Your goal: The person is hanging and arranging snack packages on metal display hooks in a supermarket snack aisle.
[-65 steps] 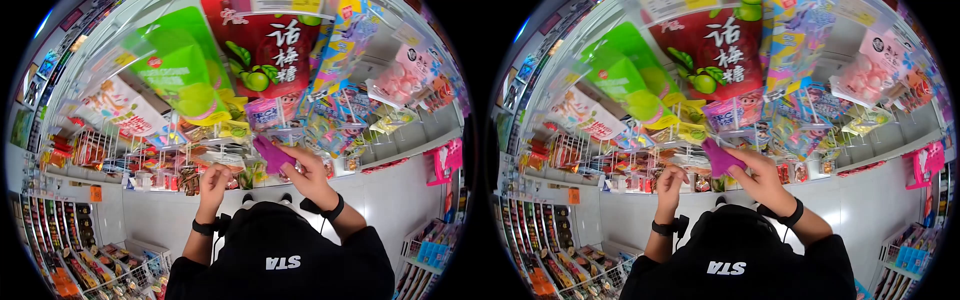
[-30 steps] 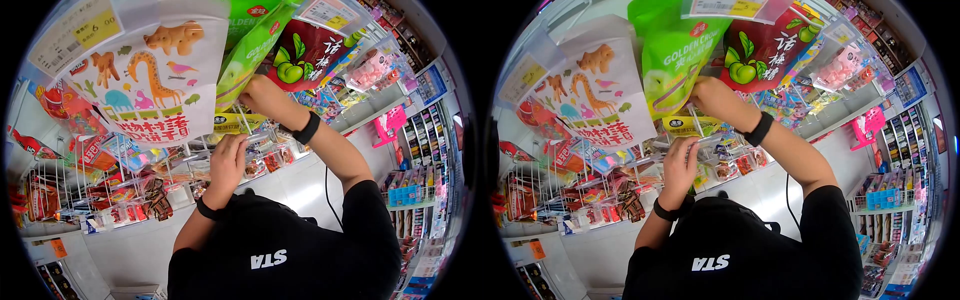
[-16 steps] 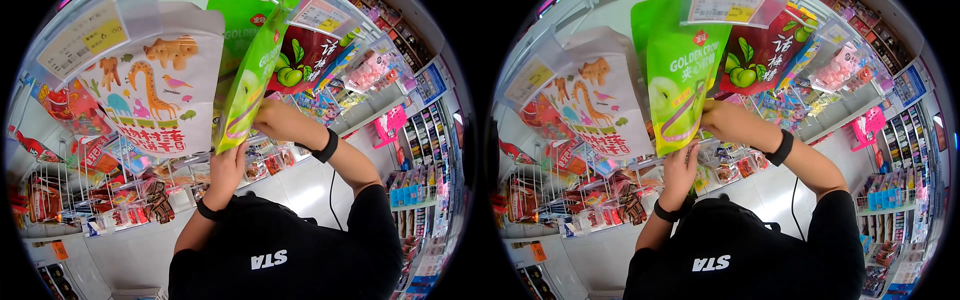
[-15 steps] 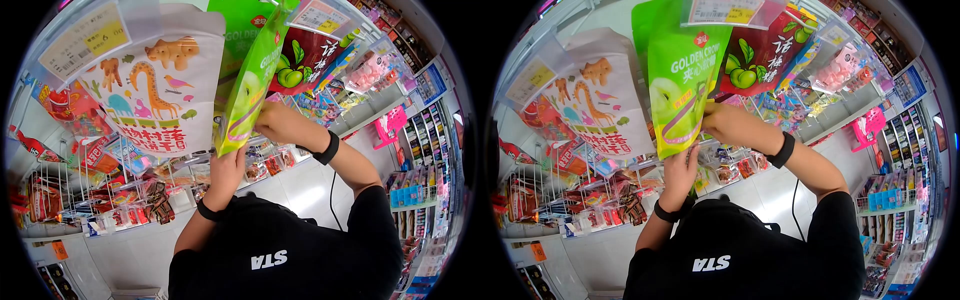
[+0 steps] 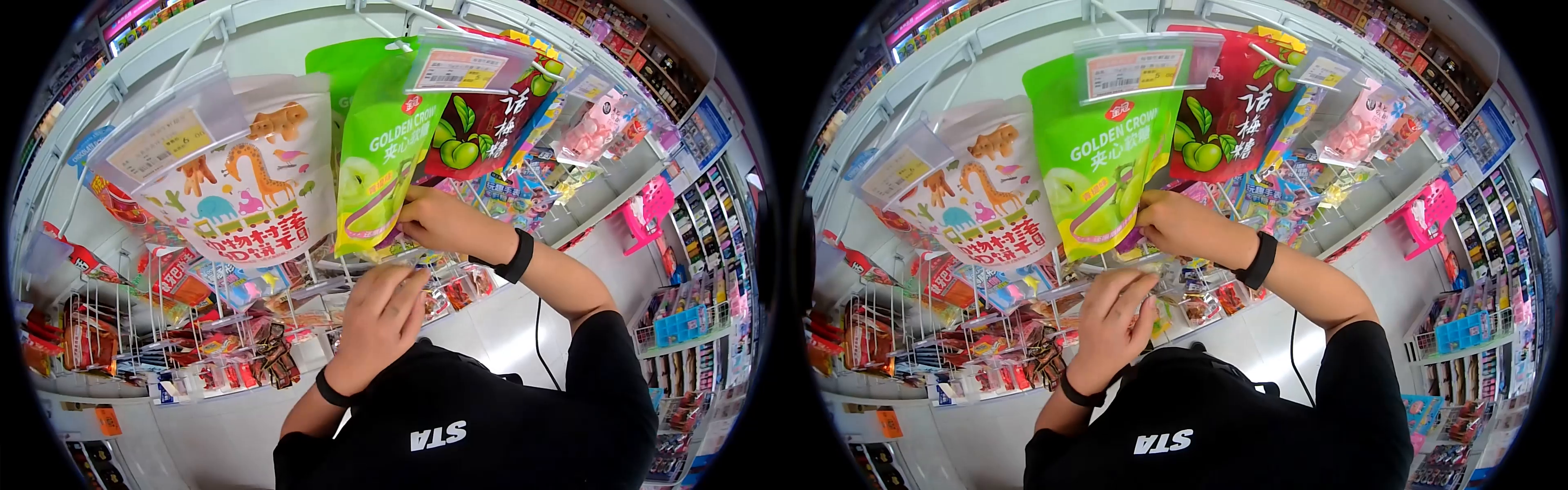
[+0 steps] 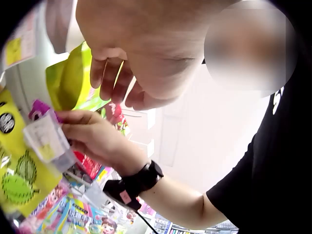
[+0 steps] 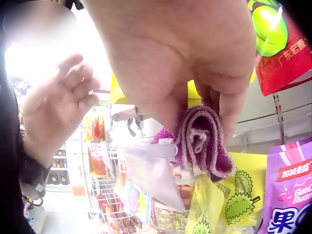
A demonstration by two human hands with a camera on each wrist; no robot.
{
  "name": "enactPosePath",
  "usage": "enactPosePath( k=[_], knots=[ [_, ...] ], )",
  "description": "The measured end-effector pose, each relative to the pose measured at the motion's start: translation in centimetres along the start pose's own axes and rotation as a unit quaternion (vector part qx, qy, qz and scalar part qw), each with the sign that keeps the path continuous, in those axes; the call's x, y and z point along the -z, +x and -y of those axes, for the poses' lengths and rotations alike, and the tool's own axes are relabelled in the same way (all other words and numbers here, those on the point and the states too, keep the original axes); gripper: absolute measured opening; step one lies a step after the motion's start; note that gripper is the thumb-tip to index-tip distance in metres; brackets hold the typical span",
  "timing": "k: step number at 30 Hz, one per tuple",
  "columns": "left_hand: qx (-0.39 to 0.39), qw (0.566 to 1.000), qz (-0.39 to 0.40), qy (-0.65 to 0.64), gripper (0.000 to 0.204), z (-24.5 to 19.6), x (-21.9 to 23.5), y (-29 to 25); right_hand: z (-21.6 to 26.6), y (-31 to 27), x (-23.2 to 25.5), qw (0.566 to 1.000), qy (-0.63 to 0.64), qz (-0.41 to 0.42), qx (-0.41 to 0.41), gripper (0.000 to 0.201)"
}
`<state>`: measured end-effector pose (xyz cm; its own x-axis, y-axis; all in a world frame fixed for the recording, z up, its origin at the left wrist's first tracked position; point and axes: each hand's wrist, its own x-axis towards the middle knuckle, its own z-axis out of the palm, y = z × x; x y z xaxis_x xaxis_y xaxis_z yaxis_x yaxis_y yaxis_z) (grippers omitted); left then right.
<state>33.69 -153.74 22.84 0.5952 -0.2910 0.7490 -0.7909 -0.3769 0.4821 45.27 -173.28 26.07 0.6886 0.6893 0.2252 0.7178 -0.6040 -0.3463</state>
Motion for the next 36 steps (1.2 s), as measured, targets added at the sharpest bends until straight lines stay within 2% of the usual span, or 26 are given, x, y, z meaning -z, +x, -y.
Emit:
enactPosePath(
  k=[1,3,4,6,7,9,10,11,14,20,22,24,26,27,28,30,31,32,34,36],
  knots=[
    [-0.032,0.999,0.024,0.036,0.04,-1.0,1.3,1.6,-0.4,0.1,-0.1,1.0,0.002,-0.001,0.001,0.021],
    [-0.048,0.987,0.049,0.146,0.045,-1.8,2.1,4.2,-1.2,0.4,-0.3,0.997,-0.02,0.031,0.065,0.027],
    [-0.047,0.987,0.047,0.149,0.045,-1.5,1.9,5.1,-1.4,0.6,-0.8,0.997,-0.02,0.031,0.07,0.027],
    [-0.062,0.96,0.054,0.267,0.054,-0.9,1.6,6.9,-0.8,1.7,-1.1,0.981,0.07,-0.074,0.165,0.032],
    [-0.063,0.959,0.049,0.272,0.054,-0.7,1.4,7.6,0.2,1.3,-0.6,0.987,0.101,-0.065,0.102,0.041],
    [-0.047,0.928,0.044,0.368,0.063,-0.3,0.8,8.5,1.1,0.7,0.0,0.987,0.114,-0.079,0.082,0.04],
    [-0.046,0.927,0.043,0.37,0.063,0.0,0.5,9.1,1.3,0.4,0.1,0.986,0.129,-0.093,0.058,0.039],
    [-0.039,0.927,0.036,0.372,0.065,0.4,0.3,9.7,0.6,0.2,-0.2,0.992,0.076,-0.079,0.068,0.033],
    [-0.036,0.921,0.03,0.386,0.067,1.6,-0.1,11.0,-0.6,0.2,-0.6,0.998,0.027,-0.03,0.052,0.037],
    [-0.063,0.914,-0.007,0.401,0.061,5.2,-1.1,13.7,-0.5,0.3,-0.7,0.992,0.017,-0.076,0.102,0.025],
    [-0.06,0.901,-0.002,0.43,0.058,6.1,-1.0,14.5,-0.5,0.2,-0.3,0.993,0.009,-0.059,0.1,0.026],
    [-0.06,0.902,-0.005,0.427,0.057,6.3,-0.6,14.3,-0.1,0.1,0.0,0.996,0.001,-0.049,0.077,0.026],
    [-0.055,0.917,0.052,0.391,0.057,5.8,0.4,13.9,-0.2,0.0,-0.1,0.994,0.01,-0.055,0.092,0.025],
    [-0.08,0.922,0.023,0.378,0.054,5.5,0.5,13.0,-0.3,0.0,-0.1,0.993,0.022,-0.066,0.097,0.023],
    [-0.079,0.92,0.026,0.382,0.054,4.7,0.7,11.8,-0.3,0.2,0.0,0.992,0.026,-0.068,0.099,0.023],
    [-0.051,0.967,0.02,0.248,0.05,2.4,1.0,8.7,0.1,0.5,0.6,0.994,-0.002,-0.044,0.097,0.02],
    [-0.025,0.981,0.033,0.19,0.046,1.3,1.0,7.1,0.7,1.0,0.7,0.992,0.055,-0.076,0.081,0.019],
    [0.003,0.991,0.048,0.129,0.042,0.2,0.9,5.4,0.1,1.4,0.5,0.992,0.058,-0.082,0.075,0.019],
    [0.04,0.991,0.074,0.107,0.037,0.1,-0.2,1.9,-2.5,3.1,0.2,0.994,-0.032,0.003,0.103,0.019],
    [0.05,0.992,0.062,0.095,0.035,0.9,-1.5,0.0,-3.4,4.4,-0.1,0.991,-0.073,-0.039,0.108,0.026]
  ],
)
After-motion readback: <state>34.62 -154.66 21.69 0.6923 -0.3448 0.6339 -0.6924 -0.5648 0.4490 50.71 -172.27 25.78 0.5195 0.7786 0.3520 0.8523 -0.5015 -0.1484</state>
